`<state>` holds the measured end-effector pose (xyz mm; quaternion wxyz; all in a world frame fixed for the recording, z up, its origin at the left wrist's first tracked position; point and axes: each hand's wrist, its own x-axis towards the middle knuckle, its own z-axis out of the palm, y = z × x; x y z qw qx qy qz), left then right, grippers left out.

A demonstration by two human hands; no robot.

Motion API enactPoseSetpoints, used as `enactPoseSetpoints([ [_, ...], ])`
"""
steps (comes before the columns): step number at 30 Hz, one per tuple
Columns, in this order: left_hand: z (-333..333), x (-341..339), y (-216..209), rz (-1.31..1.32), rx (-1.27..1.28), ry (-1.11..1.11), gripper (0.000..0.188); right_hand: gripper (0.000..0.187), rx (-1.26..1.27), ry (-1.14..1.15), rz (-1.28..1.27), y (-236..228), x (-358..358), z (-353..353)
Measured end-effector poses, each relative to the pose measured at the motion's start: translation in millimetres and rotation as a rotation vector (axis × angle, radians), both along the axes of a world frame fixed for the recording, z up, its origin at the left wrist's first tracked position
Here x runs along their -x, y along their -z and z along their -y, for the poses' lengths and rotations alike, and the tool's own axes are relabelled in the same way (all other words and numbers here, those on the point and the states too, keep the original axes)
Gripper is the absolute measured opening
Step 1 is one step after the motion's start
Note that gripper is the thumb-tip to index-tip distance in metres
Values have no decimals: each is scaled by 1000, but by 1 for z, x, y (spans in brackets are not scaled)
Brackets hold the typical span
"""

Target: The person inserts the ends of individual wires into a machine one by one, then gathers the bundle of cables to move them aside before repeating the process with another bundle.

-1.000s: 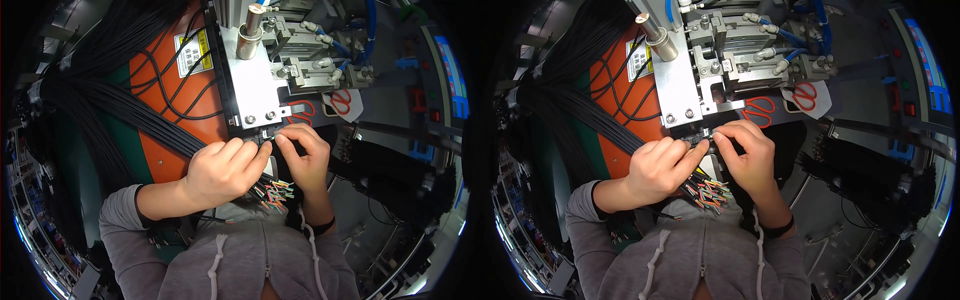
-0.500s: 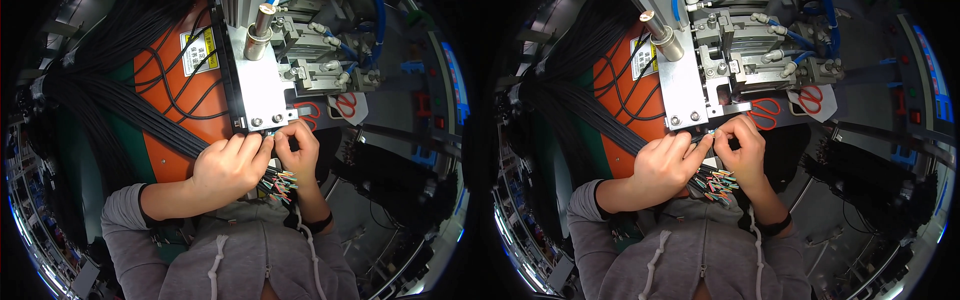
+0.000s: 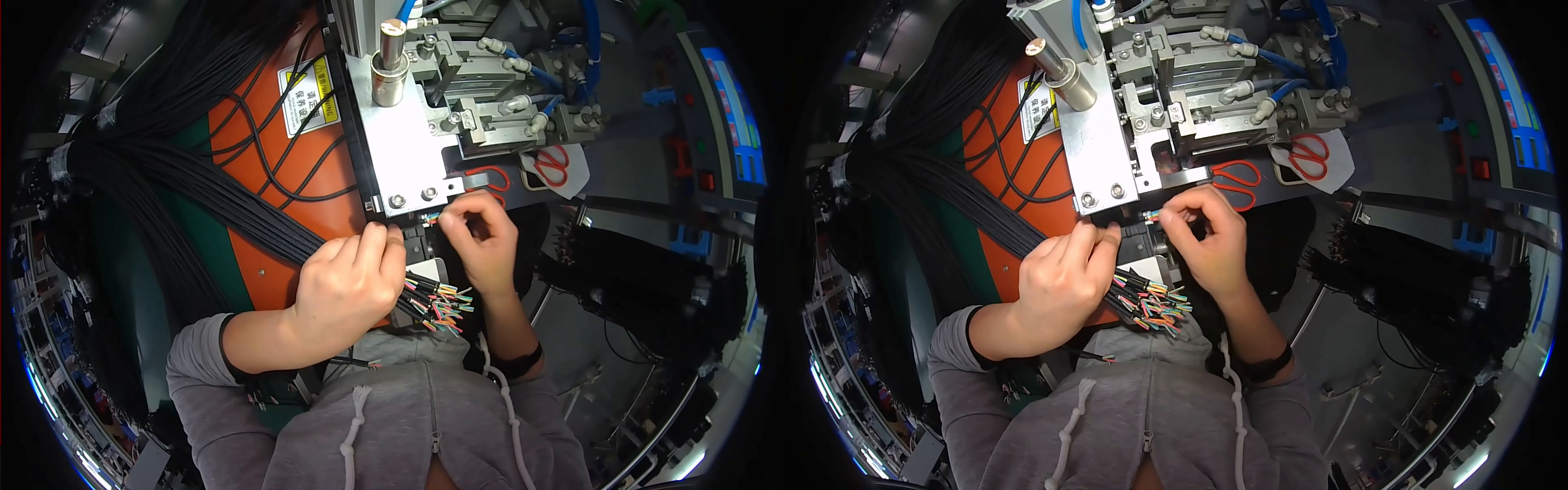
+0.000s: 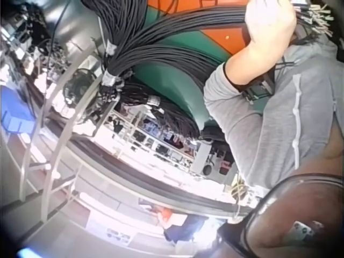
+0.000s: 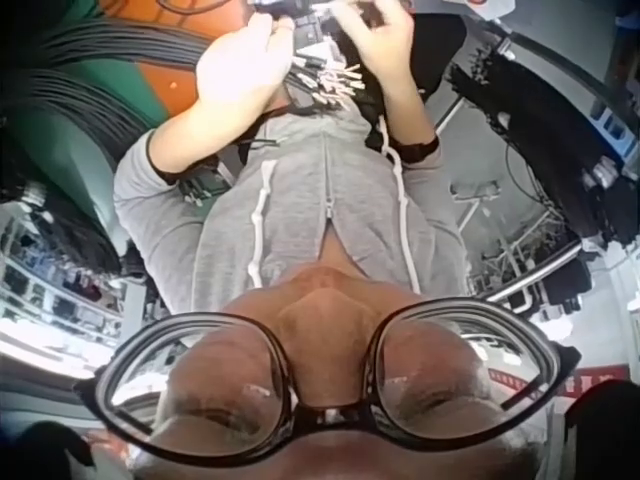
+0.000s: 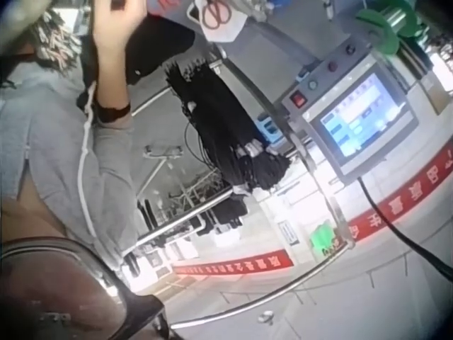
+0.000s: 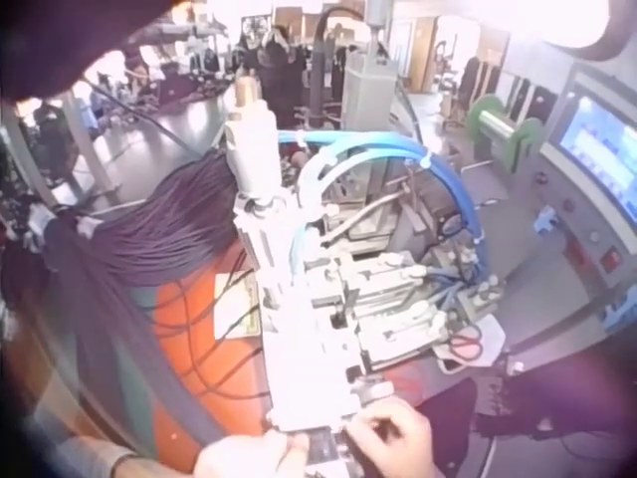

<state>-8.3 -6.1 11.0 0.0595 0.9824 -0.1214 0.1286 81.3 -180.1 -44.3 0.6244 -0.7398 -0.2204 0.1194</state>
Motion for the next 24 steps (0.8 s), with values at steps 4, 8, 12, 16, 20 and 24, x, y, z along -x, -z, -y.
enactPoseSetpoints([
  [4,-4,0,1,-6,23,17,21,11,-192,-322,383,-15,-14,8],
  [8,-8,-14,-12,148,179,182,18,17,-264,-397,381,-21,-15,12],
  [12,-9,-17,-13,410,349,267,17,16,-289,-194,278,-28,-3,9],
  [16,-10,-12,-5,271,388,237,20,14,-336,-2,210,-34,20,-19],
  [20,-9,-12,-5,269,439,199,23,13,-421,190,196,-35,24,-27],
  [24,-10,-11,-5,290,423,209,24,13,-278,71,312,-35,15,-19],
])
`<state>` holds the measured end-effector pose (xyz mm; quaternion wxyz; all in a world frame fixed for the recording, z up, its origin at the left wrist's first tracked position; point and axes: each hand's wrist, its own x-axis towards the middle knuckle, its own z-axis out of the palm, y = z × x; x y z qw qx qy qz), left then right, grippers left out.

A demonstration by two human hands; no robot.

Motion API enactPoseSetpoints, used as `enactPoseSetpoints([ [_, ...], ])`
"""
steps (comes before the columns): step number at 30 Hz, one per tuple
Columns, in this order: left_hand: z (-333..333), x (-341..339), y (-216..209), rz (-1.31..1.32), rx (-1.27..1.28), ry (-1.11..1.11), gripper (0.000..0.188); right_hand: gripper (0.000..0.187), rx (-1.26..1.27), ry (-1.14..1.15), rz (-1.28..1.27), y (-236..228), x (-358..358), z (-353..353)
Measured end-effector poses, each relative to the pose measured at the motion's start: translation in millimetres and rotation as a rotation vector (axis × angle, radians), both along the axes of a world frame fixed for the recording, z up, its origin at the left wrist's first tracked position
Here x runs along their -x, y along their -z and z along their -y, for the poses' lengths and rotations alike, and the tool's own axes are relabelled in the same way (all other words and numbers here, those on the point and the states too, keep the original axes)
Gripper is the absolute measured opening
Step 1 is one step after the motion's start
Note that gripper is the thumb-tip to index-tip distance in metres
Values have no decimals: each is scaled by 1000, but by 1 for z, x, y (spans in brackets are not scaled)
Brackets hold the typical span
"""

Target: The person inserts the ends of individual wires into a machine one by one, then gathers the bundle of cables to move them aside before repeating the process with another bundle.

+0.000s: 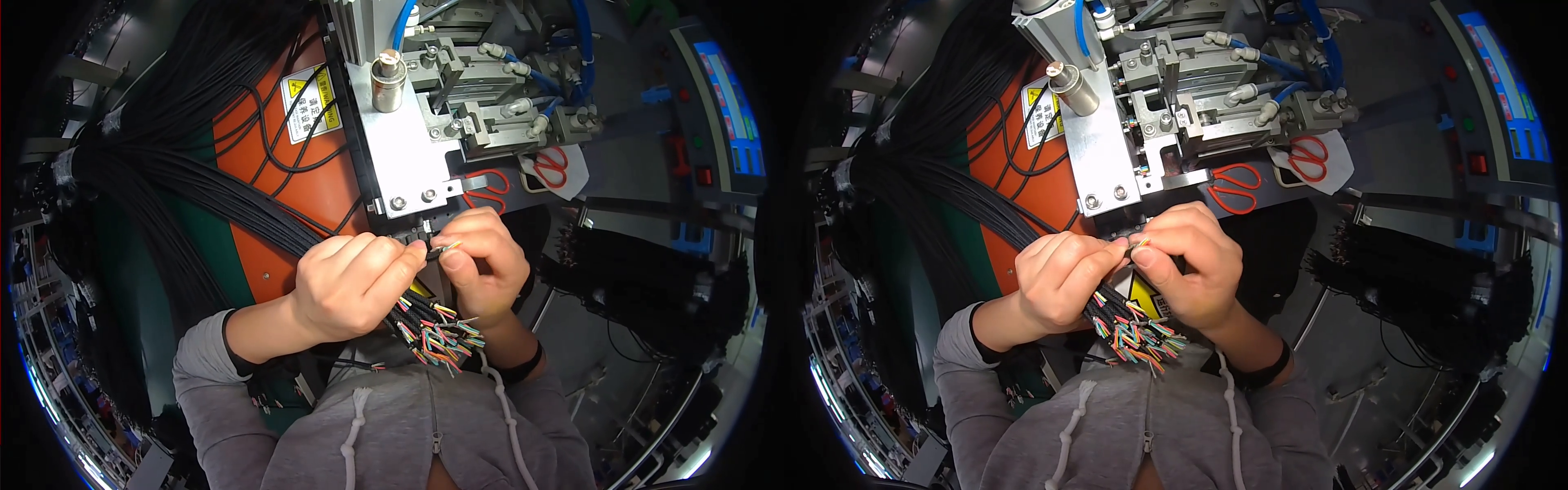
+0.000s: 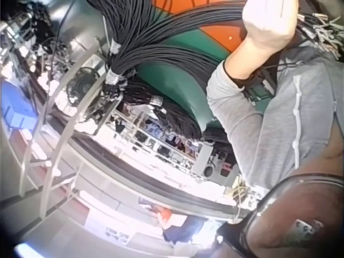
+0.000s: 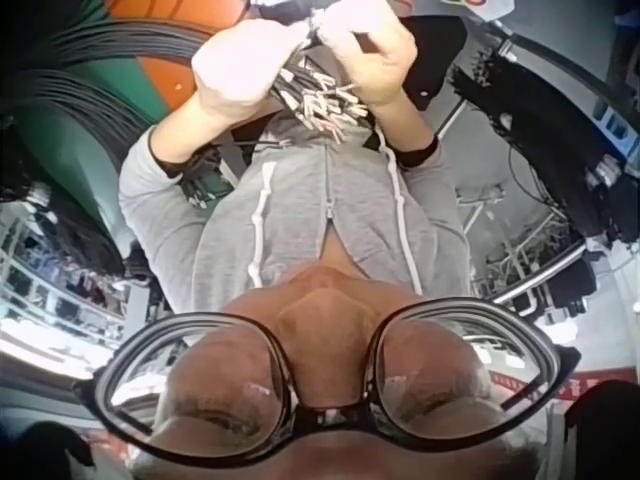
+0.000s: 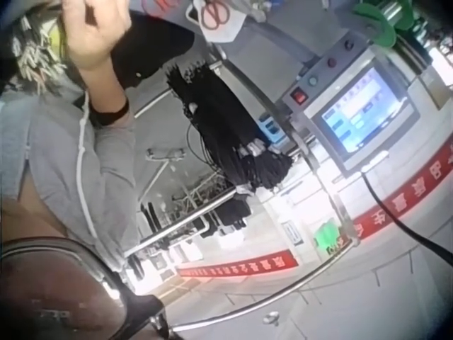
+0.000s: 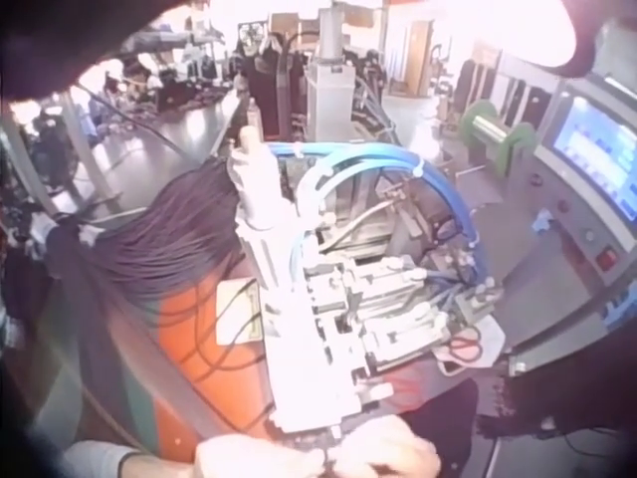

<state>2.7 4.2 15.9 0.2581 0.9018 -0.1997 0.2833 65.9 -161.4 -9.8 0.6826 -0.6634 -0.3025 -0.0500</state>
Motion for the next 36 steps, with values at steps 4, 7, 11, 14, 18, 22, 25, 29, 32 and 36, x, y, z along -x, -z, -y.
enactPoseSetpoints([
  [4,0,1,0,-38,-46,10,24,14,-17,-100,-191,0,-3,6],
  [7,0,1,-1,-100,-94,12,25,15,118,-14,5,0,-5,10],
  [11,1,0,0,-137,-89,20,25,16,216,-53,-121,-4,-6,14],
  [14,2,-3,7,-43,-48,17,27,18,-133,-199,-562,-2,-3,13],
  [18,1,-3,5,-74,-49,33,26,16,77,-87,-67,3,-10,14],
  [22,1,-2,1,-104,-50,33,29,18,-11,-119,-380,-4,-4,11],
  [25,1,-3,-2,-92,-83,34,30,19,-3,-150,-402,-8,-7,14],
  [29,1,-2,-3,-89,-116,31,31,19,50,-113,-248,-7,-8,15],
  [32,3,-3,2,-77,-104,13,26,20,110,-50,-83,-5,-7,14],
  [36,3,-2,4,-79,-73,-10,21,21,193,45,122,-4,-4,8],
])
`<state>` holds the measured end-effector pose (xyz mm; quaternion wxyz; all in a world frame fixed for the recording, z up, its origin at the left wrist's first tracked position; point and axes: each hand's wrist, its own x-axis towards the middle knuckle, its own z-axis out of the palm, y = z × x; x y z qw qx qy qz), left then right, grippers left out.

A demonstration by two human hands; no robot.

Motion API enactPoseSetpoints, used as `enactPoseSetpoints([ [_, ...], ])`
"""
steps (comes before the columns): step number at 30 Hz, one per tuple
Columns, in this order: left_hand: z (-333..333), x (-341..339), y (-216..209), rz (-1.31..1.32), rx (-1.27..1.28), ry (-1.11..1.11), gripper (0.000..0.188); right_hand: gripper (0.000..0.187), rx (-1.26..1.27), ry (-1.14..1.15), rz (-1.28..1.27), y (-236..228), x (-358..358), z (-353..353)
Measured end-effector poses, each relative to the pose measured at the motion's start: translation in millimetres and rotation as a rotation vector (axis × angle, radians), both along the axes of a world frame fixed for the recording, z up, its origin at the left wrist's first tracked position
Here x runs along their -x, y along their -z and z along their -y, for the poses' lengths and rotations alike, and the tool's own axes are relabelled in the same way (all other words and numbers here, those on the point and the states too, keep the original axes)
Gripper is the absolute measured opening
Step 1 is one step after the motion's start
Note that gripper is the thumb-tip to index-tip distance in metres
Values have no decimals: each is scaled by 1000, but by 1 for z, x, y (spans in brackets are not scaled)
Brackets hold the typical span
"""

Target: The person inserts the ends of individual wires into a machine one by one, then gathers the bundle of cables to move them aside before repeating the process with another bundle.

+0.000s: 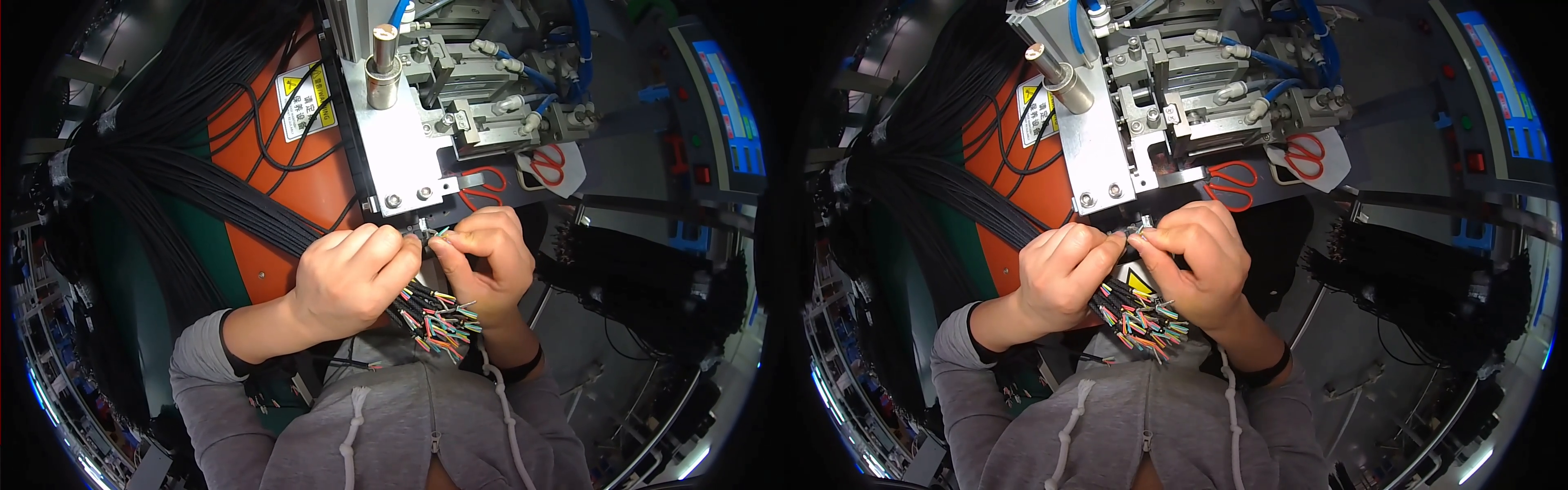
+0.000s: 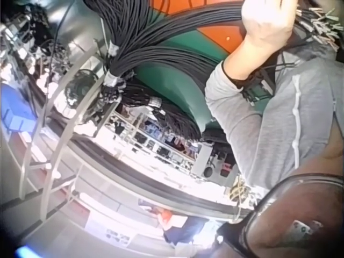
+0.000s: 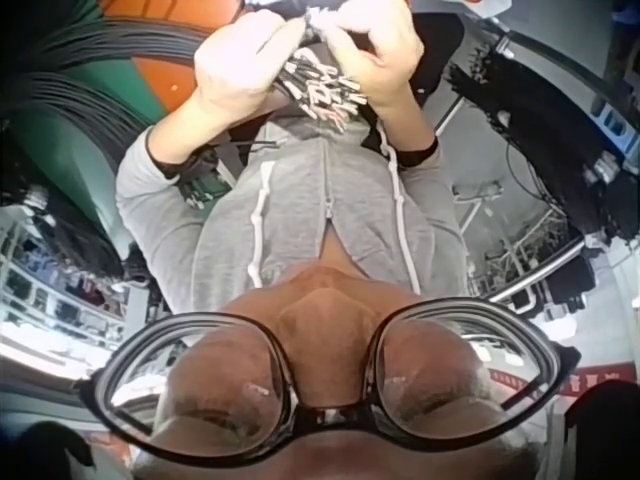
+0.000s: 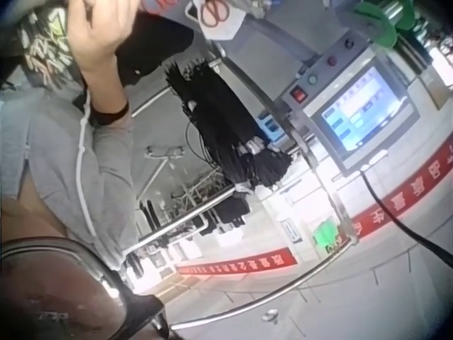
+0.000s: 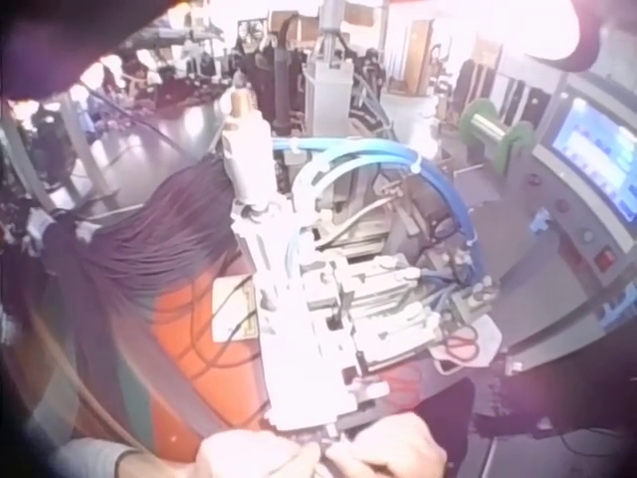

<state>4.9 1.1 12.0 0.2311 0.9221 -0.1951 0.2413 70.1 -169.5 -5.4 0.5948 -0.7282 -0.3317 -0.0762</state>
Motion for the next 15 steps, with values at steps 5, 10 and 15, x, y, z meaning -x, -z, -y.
enactPoseSetpoints([
  [5,-2,3,-2,-54,-2,19,31,21,-27,17,-28,2,2,-4],
  [10,2,0,4,47,71,-22,13,21,-66,-7,-4,1,0,-9],
  [15,0,2,-1,-5,-25,15,30,18,129,7,141,-15,-8,1],
])
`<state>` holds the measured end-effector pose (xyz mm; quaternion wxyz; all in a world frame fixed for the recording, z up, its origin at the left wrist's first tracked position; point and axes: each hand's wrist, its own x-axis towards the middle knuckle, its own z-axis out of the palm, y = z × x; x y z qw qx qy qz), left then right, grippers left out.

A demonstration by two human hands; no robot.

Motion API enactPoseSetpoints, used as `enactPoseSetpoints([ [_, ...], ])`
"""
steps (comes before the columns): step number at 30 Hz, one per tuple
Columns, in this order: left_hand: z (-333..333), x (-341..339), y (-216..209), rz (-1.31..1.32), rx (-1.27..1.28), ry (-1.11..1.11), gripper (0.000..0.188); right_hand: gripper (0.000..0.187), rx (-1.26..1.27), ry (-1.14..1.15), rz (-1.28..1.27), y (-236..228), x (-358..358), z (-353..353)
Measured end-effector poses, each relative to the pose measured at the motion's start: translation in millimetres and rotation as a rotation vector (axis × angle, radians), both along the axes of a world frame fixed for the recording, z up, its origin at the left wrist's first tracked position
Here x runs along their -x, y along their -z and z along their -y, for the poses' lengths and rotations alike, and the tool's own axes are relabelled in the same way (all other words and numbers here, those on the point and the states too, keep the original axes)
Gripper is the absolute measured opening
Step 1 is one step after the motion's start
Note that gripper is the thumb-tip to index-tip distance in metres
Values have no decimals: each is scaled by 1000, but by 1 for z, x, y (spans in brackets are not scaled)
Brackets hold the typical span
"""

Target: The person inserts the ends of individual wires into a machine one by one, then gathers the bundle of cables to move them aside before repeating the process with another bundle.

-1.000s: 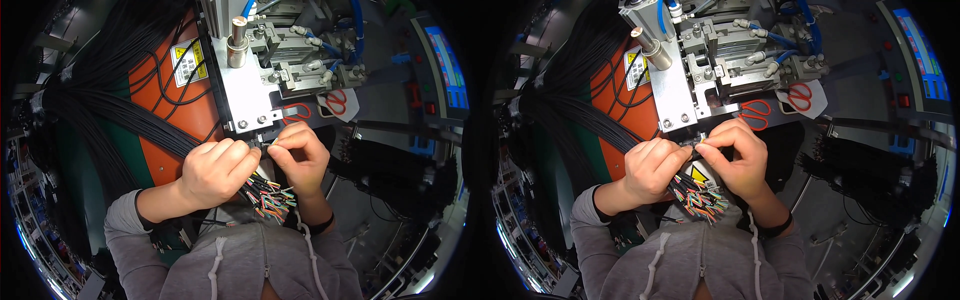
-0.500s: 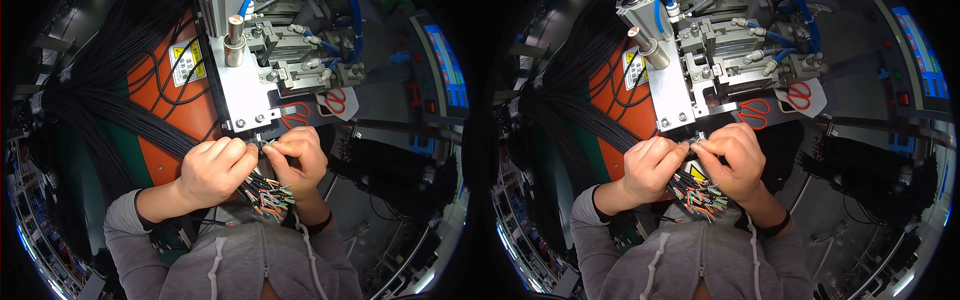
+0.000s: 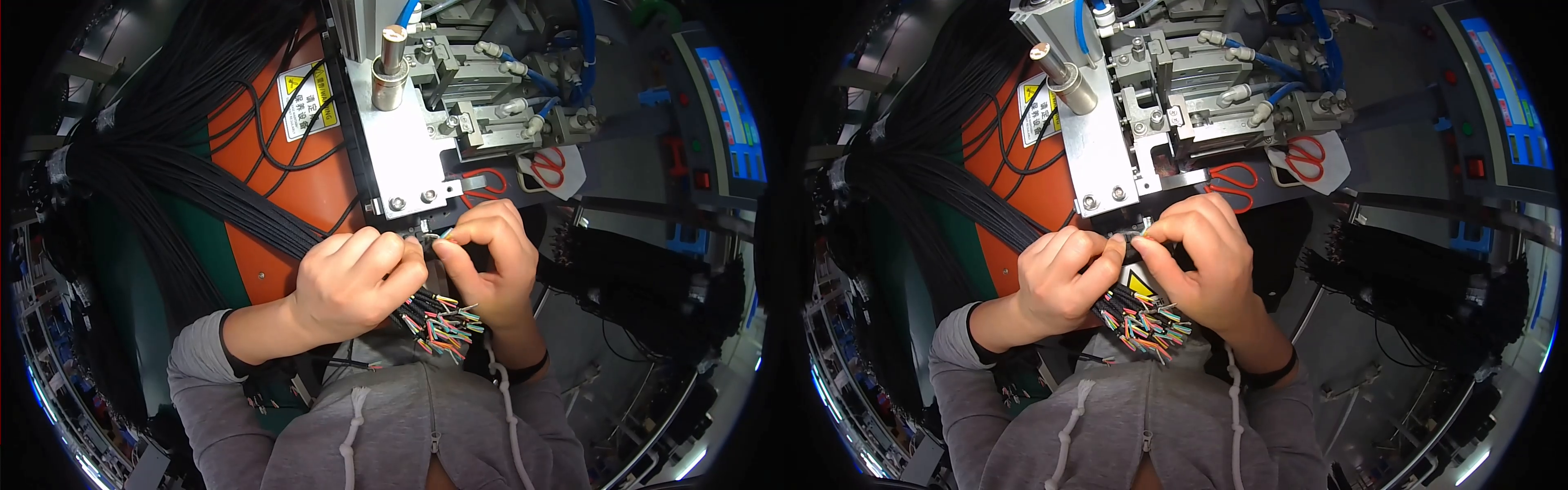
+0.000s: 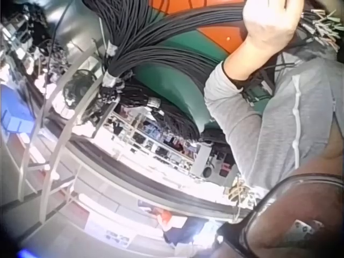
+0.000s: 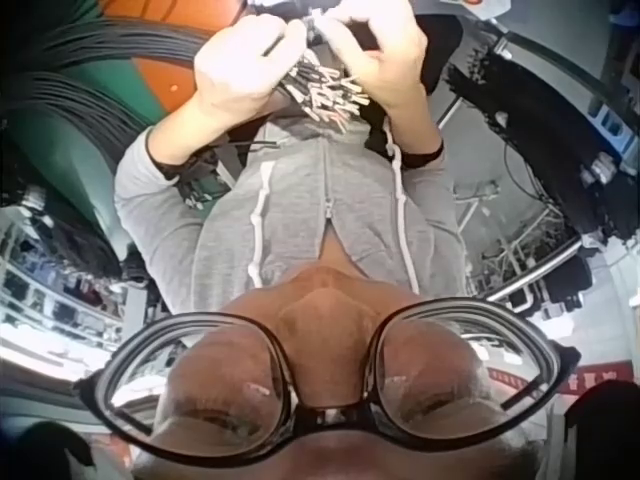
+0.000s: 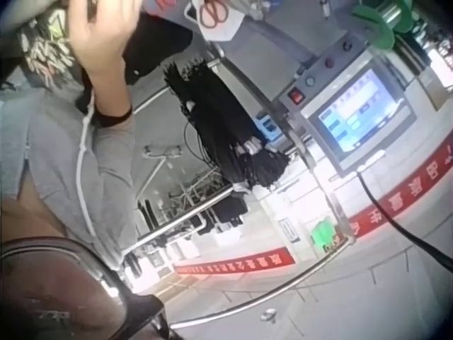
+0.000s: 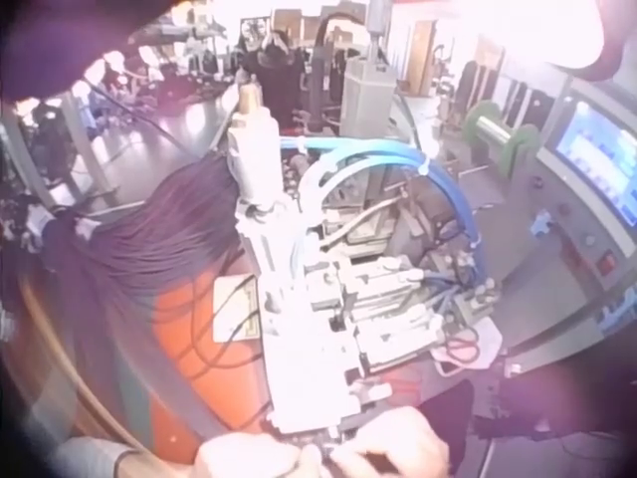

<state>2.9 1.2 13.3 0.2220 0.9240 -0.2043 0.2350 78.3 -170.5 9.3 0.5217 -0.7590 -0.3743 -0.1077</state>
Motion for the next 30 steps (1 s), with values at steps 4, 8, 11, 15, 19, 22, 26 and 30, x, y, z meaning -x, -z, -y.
enactPoseSetpoints([
  [4,-1,-1,-1,35,-42,7,30,16,93,-107,-302,-5,-1,14],
  [8,0,-1,2,27,-7,9,29,14,29,-217,-521,3,-2,19],
  [11,2,1,6,13,-88,-36,27,11,47,19,-83,20,3,12],
  [15,4,1,5,5,-109,-53,27,10,7,65,-129,27,7,8],
  [19,3,2,4,3,-127,-26,31,10,47,-2,-359,27,0,13],
  [22,3,0,9,13,-196,-26,29,9,104,32,-255,34,-2,9],
  [26,5,1,8,-31,-278,-71,28,8,206,46,-206,32,-1,1],
  [30,11,6,6,-90,-316,-121,27,8,225,36,-186,34,2,2],
])
